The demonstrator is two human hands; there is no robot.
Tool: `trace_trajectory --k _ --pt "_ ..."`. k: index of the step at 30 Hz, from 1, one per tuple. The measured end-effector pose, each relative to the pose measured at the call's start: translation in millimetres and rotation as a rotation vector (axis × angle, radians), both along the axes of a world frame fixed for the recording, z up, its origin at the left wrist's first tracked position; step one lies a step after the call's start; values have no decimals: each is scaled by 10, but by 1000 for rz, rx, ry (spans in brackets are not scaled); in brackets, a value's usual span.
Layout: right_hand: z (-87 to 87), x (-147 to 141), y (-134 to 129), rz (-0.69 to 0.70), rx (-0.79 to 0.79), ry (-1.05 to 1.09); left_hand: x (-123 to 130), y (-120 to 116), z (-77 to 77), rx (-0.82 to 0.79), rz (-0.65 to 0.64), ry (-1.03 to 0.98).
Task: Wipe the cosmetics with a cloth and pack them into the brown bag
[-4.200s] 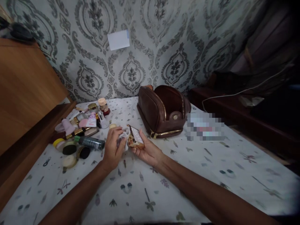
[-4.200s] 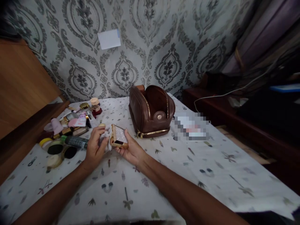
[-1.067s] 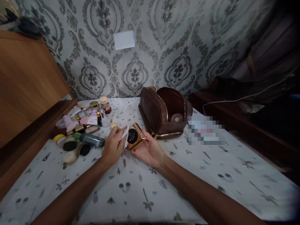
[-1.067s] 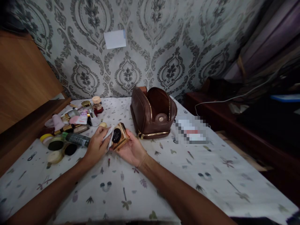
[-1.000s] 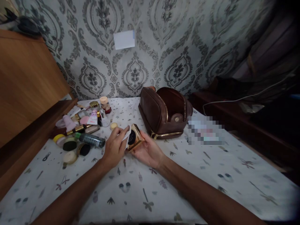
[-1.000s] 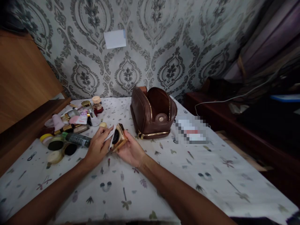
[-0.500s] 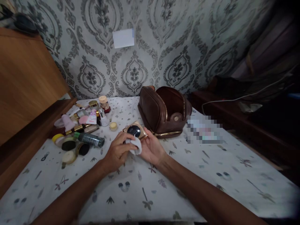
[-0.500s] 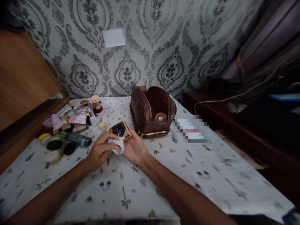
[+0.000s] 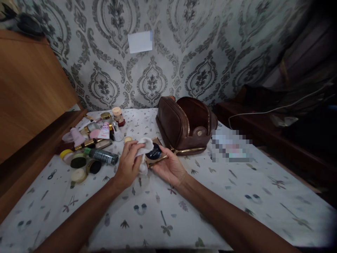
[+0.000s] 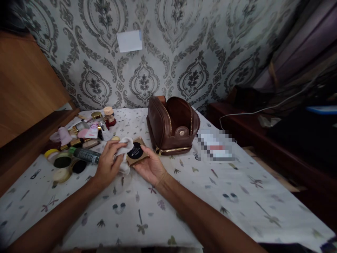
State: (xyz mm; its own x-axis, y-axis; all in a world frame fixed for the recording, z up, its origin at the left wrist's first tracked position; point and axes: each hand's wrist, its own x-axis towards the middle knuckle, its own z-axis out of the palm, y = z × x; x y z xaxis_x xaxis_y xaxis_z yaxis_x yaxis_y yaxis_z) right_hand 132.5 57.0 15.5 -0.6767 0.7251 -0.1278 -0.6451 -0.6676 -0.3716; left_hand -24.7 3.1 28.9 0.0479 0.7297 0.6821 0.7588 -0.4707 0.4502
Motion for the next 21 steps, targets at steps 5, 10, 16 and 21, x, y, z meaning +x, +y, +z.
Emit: trace_trajectory --k 5,10,16,21 --pt "-5 4 30 18 -92 -11 0 31 2 -47 55 -59" --pt "4 -7 23 -2 -75 0 7 50 -18 -106 56 -86" --pt "-20 -13 78 -16 -49 6 11 46 39 -179 69 -89" --pt "-28 -15 94 -34 -58 6 -31 40 91 -337 -36 -174"
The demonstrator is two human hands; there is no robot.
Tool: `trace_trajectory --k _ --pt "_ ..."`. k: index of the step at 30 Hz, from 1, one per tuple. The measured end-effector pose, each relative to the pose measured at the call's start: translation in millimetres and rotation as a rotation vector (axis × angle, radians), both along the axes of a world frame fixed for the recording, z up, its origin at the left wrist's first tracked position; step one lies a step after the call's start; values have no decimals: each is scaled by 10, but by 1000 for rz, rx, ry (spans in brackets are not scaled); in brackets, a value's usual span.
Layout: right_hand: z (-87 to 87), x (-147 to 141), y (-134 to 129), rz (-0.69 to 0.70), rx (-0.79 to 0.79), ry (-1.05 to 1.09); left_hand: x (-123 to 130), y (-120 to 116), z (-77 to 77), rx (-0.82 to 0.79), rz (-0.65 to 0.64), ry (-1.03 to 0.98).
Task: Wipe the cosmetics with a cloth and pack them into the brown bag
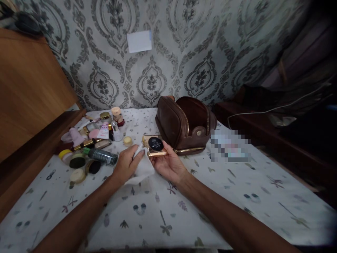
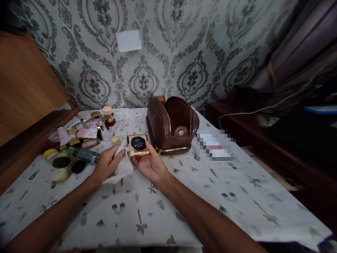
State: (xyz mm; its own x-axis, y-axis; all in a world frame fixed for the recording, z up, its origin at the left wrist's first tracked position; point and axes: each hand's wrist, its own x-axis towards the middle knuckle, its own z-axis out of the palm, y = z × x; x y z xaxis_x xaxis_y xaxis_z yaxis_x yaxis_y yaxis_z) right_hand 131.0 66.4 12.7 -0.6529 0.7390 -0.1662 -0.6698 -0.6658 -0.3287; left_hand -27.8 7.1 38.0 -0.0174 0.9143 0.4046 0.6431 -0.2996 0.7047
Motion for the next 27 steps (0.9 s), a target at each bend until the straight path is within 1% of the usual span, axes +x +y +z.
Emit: trace_trajectory --k 3,5,6,8,10,12,14,18,20,21,24,27 --pt "23 -10 -39 22 -33 -8 -44 19 0 -66 40 -218" --pt "37 -19 -75 54 -21 -15 -71 47 -18 -45 94 -338" --pt "41 -24 -92 71 -8 -20 -81 63 -32 -20 123 -365" --pt "36 -34 -118 110 17 -38 -92 93 -66 37 182 -346" --pt "24 -43 -132 141 30 -66 -90 108 -103 82 223 -272" --pt "17 -49 -133 145 30 -88 -79 103 -138 96 217 -211" --pt "29 -47 -123 114 24 -91 -63 86 -169 99 154 -170" --pt "94 -18 -89 45 33 -66 -27 56 -212 141 -13 -99" --pt "117 0 -72 28 56 -45 -9 56 -219 153 -61 -58" --pt "122 7 -65 19 69 -33 -2 59 -219 156 -64 -34" --pt "117 21 -51 21 83 -20 0 74 -220 140 -19 10" --pt "112 31 -45 65 70 -25 -28 86 -227 61 59 -61"
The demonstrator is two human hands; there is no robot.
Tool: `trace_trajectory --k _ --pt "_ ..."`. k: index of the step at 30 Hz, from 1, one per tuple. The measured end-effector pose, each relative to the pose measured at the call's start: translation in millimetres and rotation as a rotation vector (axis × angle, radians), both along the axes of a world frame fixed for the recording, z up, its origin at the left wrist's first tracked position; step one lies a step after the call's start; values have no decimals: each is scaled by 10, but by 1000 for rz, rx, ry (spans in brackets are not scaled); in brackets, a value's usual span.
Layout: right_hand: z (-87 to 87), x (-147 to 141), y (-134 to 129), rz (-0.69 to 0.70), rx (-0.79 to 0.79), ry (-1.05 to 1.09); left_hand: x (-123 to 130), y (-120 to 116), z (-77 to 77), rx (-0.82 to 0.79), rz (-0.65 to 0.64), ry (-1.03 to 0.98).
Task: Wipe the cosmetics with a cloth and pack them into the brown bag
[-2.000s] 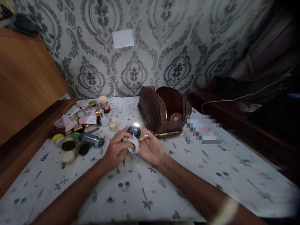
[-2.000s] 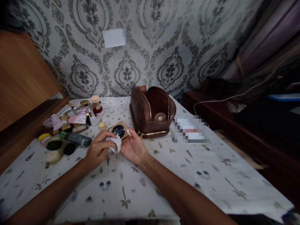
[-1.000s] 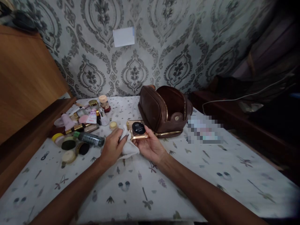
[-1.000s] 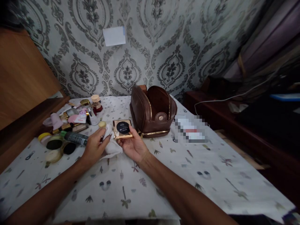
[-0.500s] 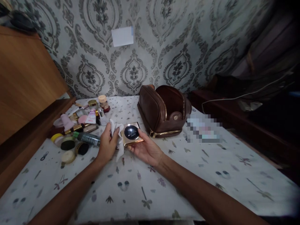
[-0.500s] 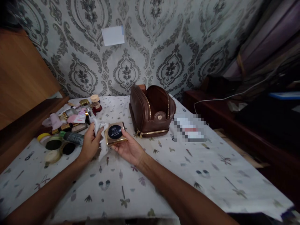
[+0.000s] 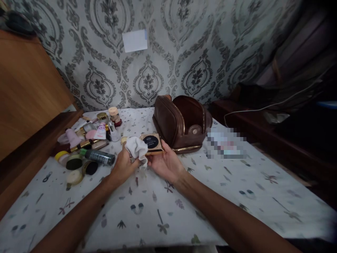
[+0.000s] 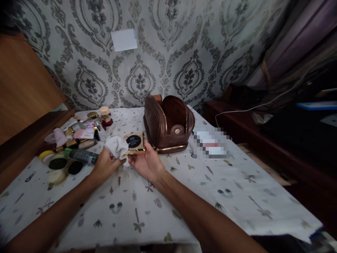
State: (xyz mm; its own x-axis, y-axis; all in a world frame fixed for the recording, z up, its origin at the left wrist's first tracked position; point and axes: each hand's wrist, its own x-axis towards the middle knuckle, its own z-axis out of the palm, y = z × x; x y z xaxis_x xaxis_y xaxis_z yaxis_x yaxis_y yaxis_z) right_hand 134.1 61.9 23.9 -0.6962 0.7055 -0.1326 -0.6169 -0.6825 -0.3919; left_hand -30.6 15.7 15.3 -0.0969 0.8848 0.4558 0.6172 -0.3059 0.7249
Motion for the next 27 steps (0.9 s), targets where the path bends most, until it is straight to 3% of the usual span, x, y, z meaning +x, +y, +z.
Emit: trace_trajectory --k 4,7,11,19,24,27 --pt "3 18 9 27 -20 2 -55 11 -1 -11 -5 -58" --pt "0 26 12 20 -43 7 -105 29 -17 60 -123 54" --pt "-1 35 12 28 -78 20 -150 59 -70 114 -140 122" --pt "25 65 30 41 -95 57 -68 86 44 78 -132 -471" --pt "36 57 14 56 -124 35 -116 89 127 -78 -148 -466" --pt "51 56 4 47 -134 34 -132 101 126 -61 -19 -456"
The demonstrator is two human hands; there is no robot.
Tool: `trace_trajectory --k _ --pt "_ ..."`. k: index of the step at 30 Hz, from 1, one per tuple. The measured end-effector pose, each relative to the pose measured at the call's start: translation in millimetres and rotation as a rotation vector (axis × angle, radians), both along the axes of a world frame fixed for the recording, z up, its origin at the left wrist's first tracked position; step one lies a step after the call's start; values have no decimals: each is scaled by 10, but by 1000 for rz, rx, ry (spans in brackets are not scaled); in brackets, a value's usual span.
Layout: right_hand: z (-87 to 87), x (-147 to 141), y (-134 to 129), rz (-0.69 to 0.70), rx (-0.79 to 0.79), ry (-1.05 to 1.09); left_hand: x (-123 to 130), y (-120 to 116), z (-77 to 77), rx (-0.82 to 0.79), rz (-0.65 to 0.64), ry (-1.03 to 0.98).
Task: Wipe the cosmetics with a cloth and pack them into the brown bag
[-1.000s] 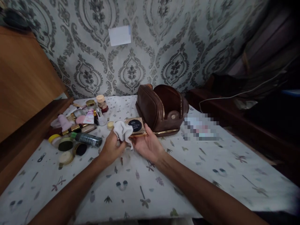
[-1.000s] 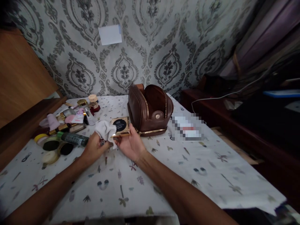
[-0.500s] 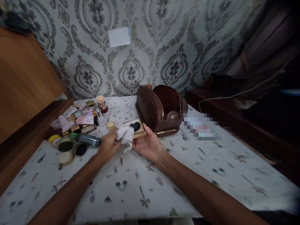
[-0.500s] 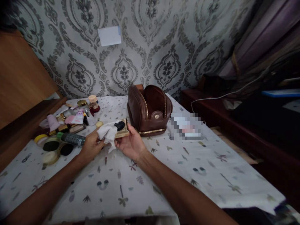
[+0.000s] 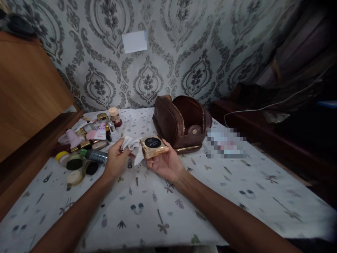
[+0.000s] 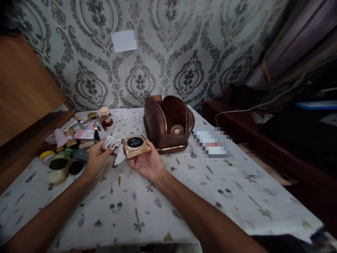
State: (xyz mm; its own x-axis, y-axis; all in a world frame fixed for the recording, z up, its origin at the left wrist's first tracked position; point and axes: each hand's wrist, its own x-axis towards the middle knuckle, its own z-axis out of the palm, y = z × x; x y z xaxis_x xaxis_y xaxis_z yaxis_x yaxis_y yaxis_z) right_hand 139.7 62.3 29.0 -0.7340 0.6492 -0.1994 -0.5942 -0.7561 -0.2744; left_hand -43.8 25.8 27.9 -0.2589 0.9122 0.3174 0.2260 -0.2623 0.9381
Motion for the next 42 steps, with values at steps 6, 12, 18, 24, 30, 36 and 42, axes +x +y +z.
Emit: trace_trajectory --k 6,12,18,24,30,36,42 --pt "-21 -30 -38 20 42 -20 9 -7 -45 14 115 177" --pt "-69 -77 -43 -57 63 -41 24 -31 -70 49 28 328" --pt "-82 -70 3 -154 111 -41 88 -69 -96 -2 -21 306" --pt "-106 -100 17 -260 174 -75 153 -113 -67 -79 -58 173" --pt "-117 -114 6 -336 304 -74 157 -107 -127 -135 -129 116" --pt "-77 -94 -12 -340 368 -127 144 -103 -168 -160 -163 116" --pt "-77 -96 -63 -425 502 -243 145 -104 -149 -226 -151 153"
